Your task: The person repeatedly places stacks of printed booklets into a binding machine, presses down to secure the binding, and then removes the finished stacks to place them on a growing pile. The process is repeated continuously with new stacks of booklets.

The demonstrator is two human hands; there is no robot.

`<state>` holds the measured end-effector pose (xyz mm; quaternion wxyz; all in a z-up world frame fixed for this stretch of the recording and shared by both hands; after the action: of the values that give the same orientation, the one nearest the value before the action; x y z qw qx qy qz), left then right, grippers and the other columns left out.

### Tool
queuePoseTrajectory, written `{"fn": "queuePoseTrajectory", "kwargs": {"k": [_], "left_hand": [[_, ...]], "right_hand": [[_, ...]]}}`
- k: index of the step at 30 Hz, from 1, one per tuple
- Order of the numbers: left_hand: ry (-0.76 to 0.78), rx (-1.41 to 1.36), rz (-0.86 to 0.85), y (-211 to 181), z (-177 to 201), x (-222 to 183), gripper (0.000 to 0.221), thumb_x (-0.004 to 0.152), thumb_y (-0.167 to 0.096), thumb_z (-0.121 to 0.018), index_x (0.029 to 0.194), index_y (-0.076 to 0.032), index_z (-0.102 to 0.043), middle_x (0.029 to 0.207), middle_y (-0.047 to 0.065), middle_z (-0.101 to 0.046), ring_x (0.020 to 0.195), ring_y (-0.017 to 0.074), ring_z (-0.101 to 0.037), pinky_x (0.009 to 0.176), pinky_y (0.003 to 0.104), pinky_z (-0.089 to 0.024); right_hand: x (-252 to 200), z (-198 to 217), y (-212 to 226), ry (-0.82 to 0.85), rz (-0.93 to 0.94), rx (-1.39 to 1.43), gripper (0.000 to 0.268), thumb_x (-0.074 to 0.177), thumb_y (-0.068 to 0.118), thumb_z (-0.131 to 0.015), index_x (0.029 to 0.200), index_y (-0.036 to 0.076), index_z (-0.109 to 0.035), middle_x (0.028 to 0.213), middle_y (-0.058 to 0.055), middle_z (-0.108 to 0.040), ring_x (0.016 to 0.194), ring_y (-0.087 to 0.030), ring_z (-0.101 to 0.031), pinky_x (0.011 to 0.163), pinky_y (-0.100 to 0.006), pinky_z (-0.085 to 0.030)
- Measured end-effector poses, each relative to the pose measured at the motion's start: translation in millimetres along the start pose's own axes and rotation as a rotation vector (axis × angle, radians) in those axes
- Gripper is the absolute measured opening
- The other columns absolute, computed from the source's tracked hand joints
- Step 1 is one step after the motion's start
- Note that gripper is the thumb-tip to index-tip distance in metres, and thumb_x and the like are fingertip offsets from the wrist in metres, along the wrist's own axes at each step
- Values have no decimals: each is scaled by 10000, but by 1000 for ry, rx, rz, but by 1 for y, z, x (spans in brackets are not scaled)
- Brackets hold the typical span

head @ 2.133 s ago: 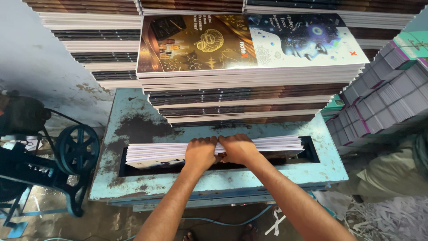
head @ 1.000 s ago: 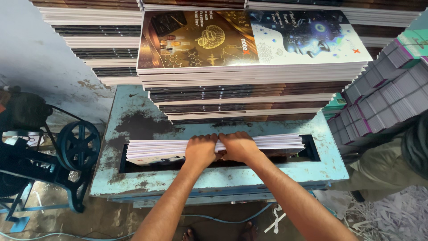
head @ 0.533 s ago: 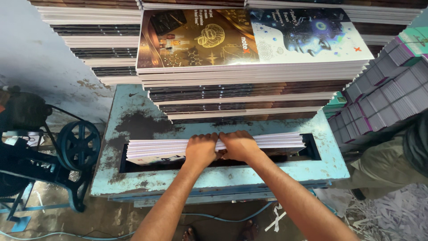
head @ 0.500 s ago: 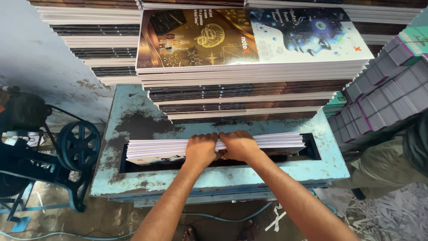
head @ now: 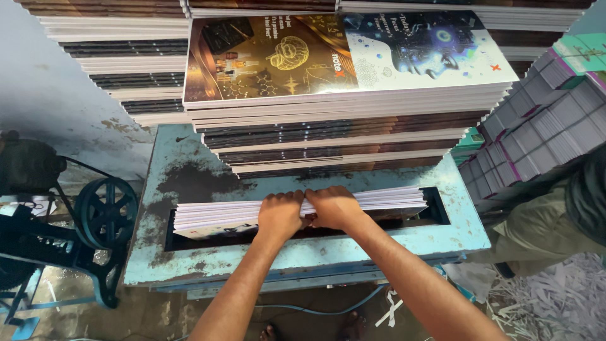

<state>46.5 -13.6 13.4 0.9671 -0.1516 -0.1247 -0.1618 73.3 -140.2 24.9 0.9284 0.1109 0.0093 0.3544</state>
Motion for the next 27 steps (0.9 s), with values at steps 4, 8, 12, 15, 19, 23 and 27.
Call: {"fn": "queuePoseTrajectory", "kwargs": {"k": [4, 8, 12, 15, 19, 23, 27], "left_hand": [[13, -1, 4, 0, 0, 1, 558, 554, -393, -945, 907, -68, -660, 801, 93, -719, 762, 300, -707, 703, 444, -539], [16, -7, 4, 0, 0, 1, 559, 583, -417, -936, 923, -68, -663, 812, 101, -722, 770, 302, -710, 711, 443, -542], [6, -8, -1, 1, -1, 0, 554, 611, -442, -924, 931, -70, -667, 816, 107, -726, 775, 308, -712, 713, 449, -543], [-17, -10, -5, 1, 0, -1, 547, 620, -443, -920, 933, -72, -670, 819, 110, -726, 771, 311, -712, 710, 450, -543], [-17, -11, -5, 1, -1, -1, 544, 595, -427, -919, 925, -77, -665, 817, 104, -726, 773, 308, -714, 710, 448, -545], [-42, -17, -7, 0, 0, -1, 534, 581, -417, -920, 905, -83, -660, 814, 98, -727, 769, 308, -712, 705, 451, -540], [-39, -26, -6, 1, -2, -1, 553, 626, -478, -923, 902, -76, -662, 804, 112, -723, 763, 323, -706, 697, 463, -533]], "right_hand": [[0, 2, 1, -31, 19, 11, 584, 560, 306, -946, 996, 61, -646, 846, -137, -743, 795, -390, -714, 690, -497, -562], [0, 2, 1, -7, 5, 2, 555, 582, 306, -943, 986, 68, -645, 820, -137, -740, 787, -381, -719, 697, -491, -565], [0, 1, 1, 26, -16, -4, 558, 579, 296, -942, 991, 69, -641, 831, -132, -743, 800, -377, -722, 710, -487, -567], [0, 2, 2, 32, -25, -3, 564, 575, 289, -942, 998, 67, -642, 854, -136, -745, 820, -377, -722, 731, -490, -566], [-1, 2, 3, 17, -28, 3, 571, 575, 292, -942, 1010, 70, -646, 875, -141, -745, 843, -387, -716, 747, -498, -559], [-1, 1, 1, 0, -16, 0, 550, 574, 285, -932, 996, 75, -649, 857, -142, -742, 828, -388, -716, 737, -498, -560], [0, 0, 0, -28, 19, 9, 521, 584, 279, -924, 975, 71, -651, 833, -147, -736, 812, -393, -711, 714, -507, -555]]}}
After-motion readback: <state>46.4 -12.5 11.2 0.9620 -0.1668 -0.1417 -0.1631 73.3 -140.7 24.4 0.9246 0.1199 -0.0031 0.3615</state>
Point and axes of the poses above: each hand's wrist, its own x-axis towards the middle knuckle, its own z-axis out of the back of the hand, y = z × x, the point moved 5 cm from there along x, towards the middle knuckle
